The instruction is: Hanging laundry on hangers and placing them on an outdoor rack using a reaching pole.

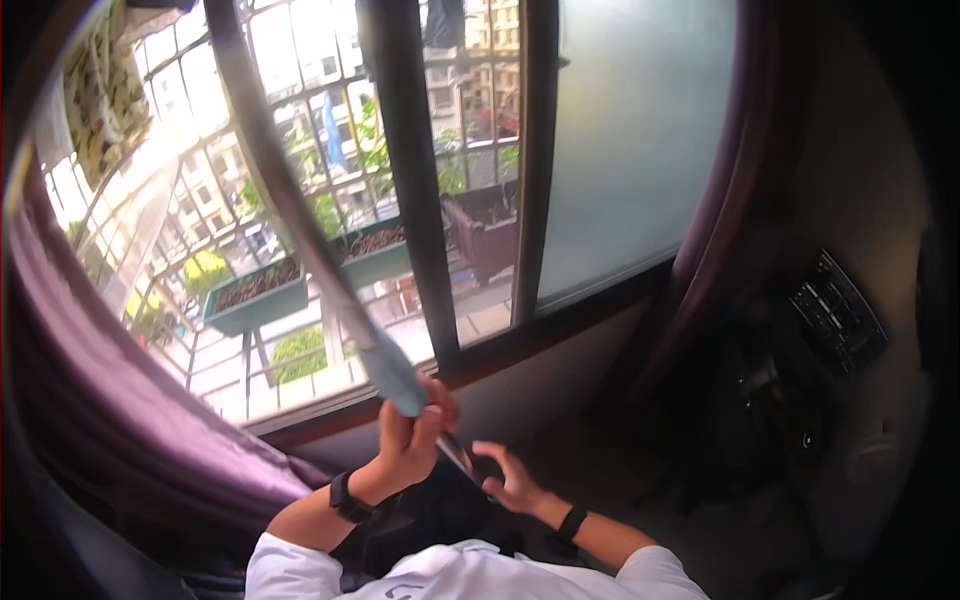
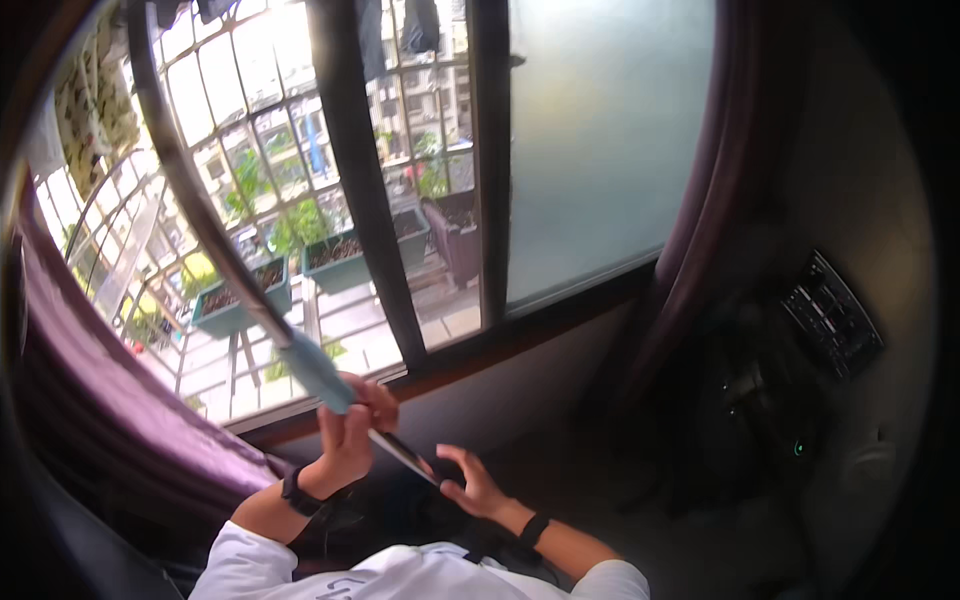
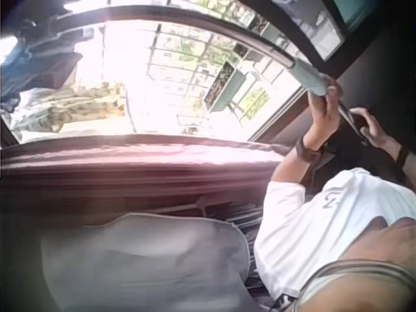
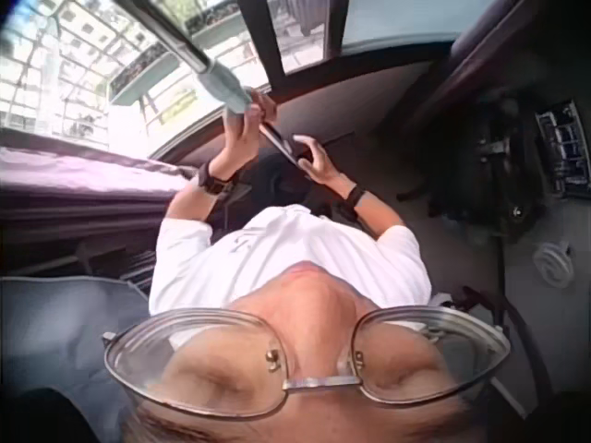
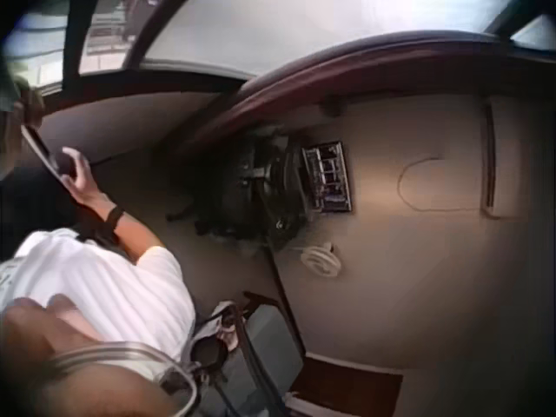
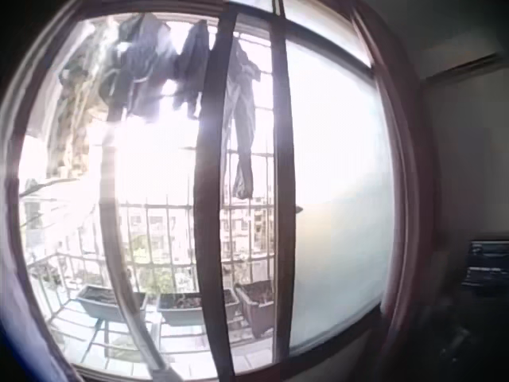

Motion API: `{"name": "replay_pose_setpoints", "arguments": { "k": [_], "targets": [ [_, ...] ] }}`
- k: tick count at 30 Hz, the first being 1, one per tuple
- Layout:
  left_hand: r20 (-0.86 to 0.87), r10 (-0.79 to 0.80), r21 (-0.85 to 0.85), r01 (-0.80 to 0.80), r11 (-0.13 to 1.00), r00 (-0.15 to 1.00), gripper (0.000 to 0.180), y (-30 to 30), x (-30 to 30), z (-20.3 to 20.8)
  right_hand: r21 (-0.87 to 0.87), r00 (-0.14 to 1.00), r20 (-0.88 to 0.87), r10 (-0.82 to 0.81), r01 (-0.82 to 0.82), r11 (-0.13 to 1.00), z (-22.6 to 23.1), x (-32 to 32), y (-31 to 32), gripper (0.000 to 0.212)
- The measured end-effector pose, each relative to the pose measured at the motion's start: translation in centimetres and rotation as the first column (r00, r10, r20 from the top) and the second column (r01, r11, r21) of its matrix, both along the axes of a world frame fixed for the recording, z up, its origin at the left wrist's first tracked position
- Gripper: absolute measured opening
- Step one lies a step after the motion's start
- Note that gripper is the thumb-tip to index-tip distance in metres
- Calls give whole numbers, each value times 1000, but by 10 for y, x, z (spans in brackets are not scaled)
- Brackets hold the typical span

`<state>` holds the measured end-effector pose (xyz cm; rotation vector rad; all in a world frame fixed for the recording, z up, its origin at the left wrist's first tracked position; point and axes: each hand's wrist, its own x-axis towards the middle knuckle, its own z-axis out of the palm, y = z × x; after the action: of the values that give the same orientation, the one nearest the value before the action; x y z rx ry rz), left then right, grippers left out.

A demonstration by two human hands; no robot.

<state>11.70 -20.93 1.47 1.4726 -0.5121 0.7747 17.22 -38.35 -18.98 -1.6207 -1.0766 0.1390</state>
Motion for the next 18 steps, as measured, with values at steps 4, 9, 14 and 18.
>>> {"name": "replay_pose_setpoints", "arguments": {
  "k": [4, 9, 14, 18],
  "targets": [
    [-474, 88, 90, -51, 995, 876, 20, -33, 1, -71, 245, 996, 86, 26, -46, 969, 139, 17, 15, 74],
    [-569, 292, 518, 59, 853, 769, 45, -31, -11, -140, 96, 999, -49, 3, 2, 995, 116, 24, 29, 21],
    [-853, 219, 201, -89, 975, 474, 42, 5, -74, -242, -38, 922, -152, -357, 355, 934, 26, 70, 11, 21],
    [-947, 269, 248, -135, 959, 173, 32, 21, -144, -336, -291, 919, -58, -391, 359, 887, -38, 98, 6, 26]
  ]
}}
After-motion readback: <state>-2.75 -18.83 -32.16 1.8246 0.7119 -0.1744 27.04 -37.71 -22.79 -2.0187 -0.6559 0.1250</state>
